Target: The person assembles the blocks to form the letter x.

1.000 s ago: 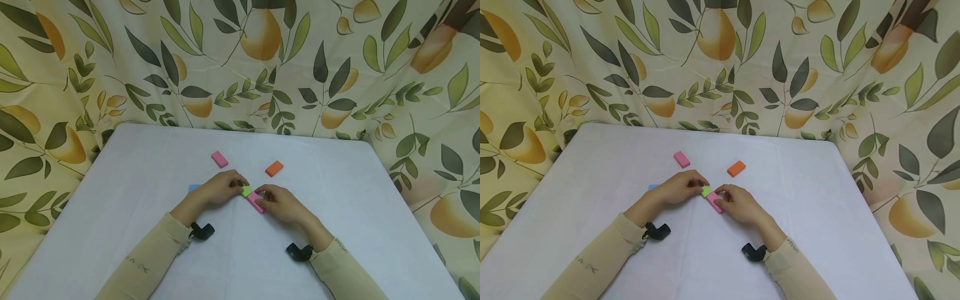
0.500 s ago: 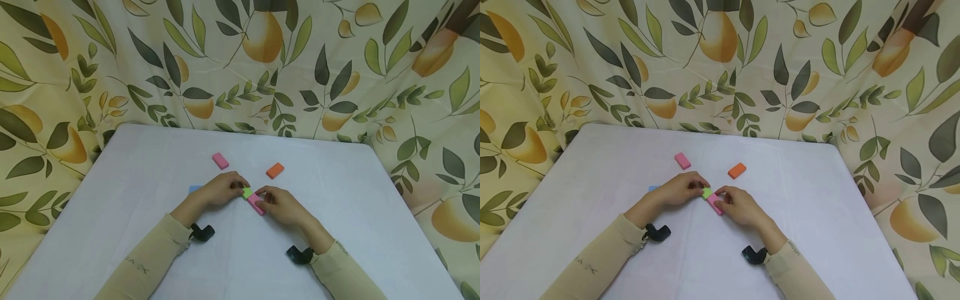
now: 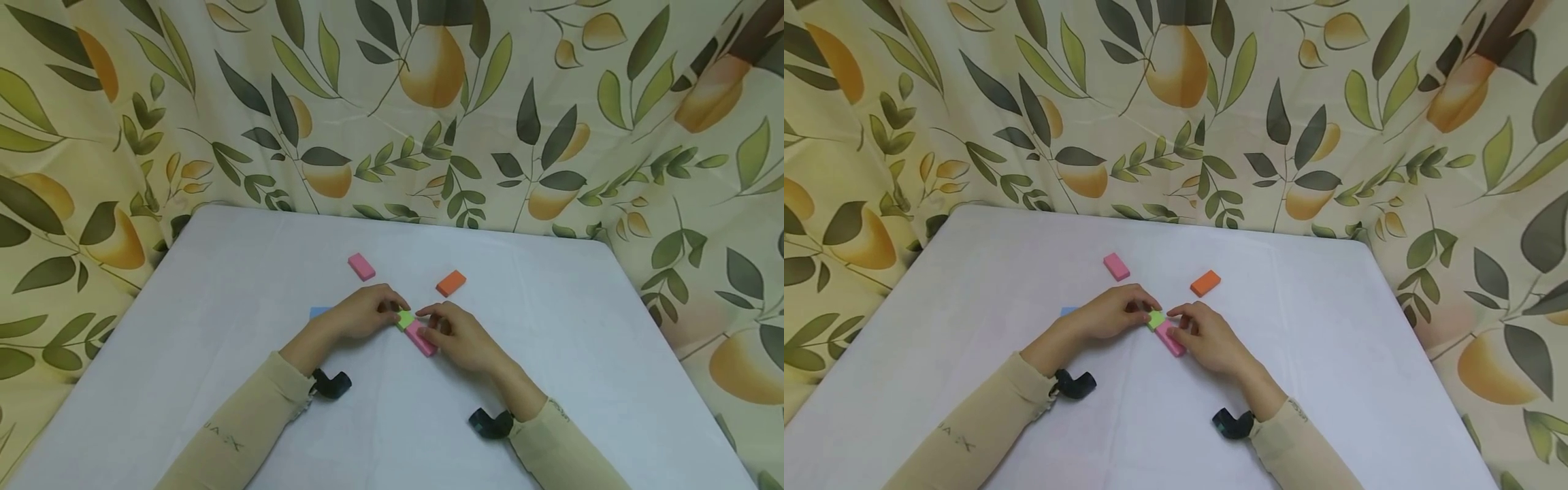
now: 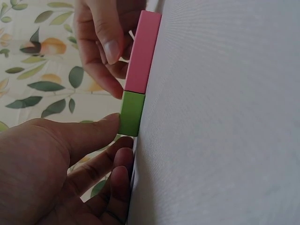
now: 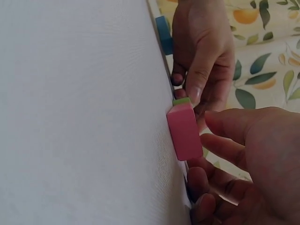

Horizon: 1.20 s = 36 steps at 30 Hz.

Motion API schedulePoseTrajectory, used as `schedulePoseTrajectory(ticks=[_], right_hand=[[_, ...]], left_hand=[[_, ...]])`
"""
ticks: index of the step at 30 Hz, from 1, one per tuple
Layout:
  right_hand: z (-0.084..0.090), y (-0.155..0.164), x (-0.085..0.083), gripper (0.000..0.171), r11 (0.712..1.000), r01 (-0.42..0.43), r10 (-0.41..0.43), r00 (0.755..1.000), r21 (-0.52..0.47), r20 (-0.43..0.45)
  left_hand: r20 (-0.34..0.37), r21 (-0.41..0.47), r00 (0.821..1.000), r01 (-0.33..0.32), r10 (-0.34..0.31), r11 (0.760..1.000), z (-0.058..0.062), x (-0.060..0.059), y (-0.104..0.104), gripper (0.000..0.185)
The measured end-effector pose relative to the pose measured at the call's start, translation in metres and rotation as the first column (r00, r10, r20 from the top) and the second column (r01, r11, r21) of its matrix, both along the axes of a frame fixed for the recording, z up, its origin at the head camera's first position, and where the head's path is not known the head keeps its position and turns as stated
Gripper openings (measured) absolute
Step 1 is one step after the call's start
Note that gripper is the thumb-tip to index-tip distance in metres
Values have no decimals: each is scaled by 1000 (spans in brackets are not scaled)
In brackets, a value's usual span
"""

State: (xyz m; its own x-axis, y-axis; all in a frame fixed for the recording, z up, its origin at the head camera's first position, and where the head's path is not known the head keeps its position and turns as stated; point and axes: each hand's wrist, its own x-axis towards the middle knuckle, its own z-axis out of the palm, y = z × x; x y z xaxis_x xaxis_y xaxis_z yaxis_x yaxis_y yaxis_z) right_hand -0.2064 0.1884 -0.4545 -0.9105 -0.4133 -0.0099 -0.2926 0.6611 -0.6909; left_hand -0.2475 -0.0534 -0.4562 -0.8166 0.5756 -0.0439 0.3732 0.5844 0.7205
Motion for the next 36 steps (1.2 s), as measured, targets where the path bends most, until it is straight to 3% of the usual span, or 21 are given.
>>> schedulePoseTrajectory(ticks=[9,26,36], right_hand=[[-4,-2,2,29,998,-7,6,1000,-59,-28],[-10,-7,-1,31,999,-34,33,998,-22,-59],[-9,-5,0,32,999,-44,43,999,-8,-31]], left_hand=[[15,-12,1000,-7,7,1000,-2,0,1,23],[14,-23,1000,-17,18,1000,2,0,0,22],[9,-31,1000,-24,25,999,1,0,1,23]])
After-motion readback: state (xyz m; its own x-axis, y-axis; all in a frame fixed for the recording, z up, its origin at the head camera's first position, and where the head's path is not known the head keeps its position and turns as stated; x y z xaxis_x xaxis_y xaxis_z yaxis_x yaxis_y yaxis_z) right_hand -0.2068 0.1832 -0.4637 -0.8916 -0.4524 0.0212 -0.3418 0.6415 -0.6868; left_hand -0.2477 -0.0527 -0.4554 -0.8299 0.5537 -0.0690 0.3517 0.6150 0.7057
